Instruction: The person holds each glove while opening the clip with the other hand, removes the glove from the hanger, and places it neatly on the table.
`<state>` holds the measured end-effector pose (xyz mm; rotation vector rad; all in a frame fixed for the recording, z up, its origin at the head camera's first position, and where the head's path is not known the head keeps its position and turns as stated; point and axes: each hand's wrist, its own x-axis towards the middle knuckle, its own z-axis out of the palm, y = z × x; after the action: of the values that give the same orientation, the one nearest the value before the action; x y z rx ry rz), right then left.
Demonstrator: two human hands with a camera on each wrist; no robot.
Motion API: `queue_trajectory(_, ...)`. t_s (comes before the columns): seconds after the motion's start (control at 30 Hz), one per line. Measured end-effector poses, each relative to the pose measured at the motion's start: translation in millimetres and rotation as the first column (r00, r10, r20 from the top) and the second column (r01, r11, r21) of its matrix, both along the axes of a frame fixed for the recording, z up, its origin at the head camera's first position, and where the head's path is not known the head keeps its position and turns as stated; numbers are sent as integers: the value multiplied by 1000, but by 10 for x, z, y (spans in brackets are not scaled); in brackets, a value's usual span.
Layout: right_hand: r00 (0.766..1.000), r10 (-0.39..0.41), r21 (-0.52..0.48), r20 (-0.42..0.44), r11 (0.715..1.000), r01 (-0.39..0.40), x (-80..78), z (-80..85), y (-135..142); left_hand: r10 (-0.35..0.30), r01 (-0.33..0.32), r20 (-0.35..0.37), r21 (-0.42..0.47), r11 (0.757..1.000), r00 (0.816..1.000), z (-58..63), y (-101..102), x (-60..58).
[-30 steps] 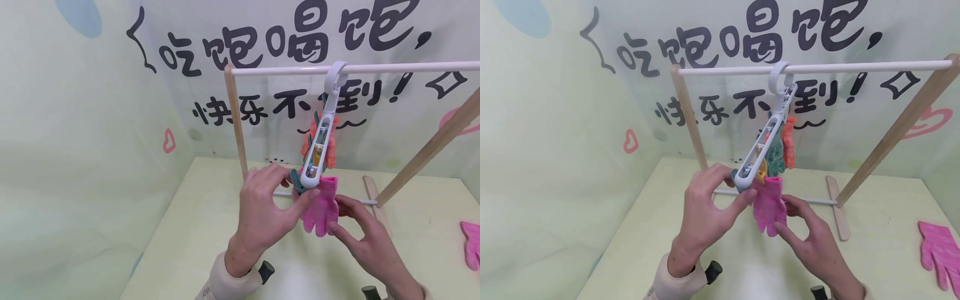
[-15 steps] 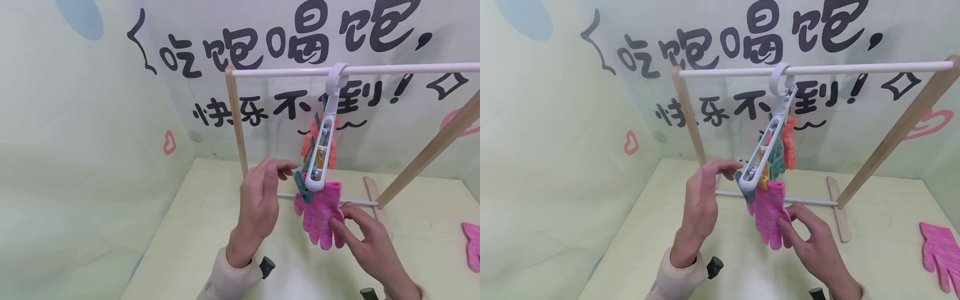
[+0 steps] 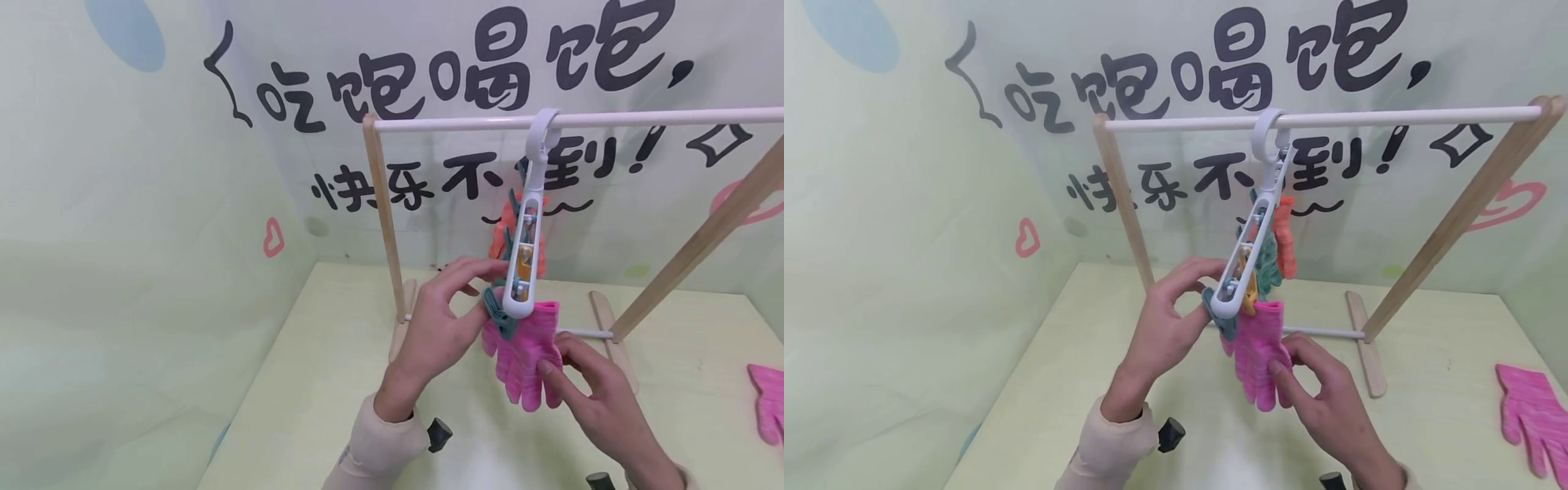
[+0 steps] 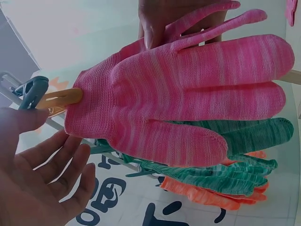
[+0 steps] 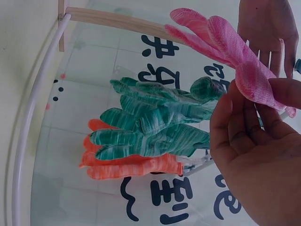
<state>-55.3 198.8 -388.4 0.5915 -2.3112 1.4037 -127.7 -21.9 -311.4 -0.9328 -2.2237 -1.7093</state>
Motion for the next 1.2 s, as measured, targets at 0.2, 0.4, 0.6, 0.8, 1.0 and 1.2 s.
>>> queue_trajectory(0.2,1000,2,-2,-6,1000,-2,-7,6,7,-66,66,-2,3,998,998,1,-8,-9)
queue_trajectory(0.4,999,-24,-5,24,1000,25,-5,11,10,-144,144,-15,5,990,990,11,-25,-24)
queue_trajectory(0.6,999,-40,-25,34,999,41,11,-7,6,-172,172,10,10,985,985,3,-4,-49)
queue_trajectory(0.8,996,-56,-3,67,998,56,20,-16,-7,-160,160,13,24,987,987,4,40,-58)
queue_trajectory(1.0,997,-42,-14,59,999,43,25,-10,-18,-140,140,6,50,989,990,9,78,-57)
queue_trajectory(1.2,995,-44,6,88,999,44,41,14,-13,-109,108,15,72,992,994,-19,99,-35)
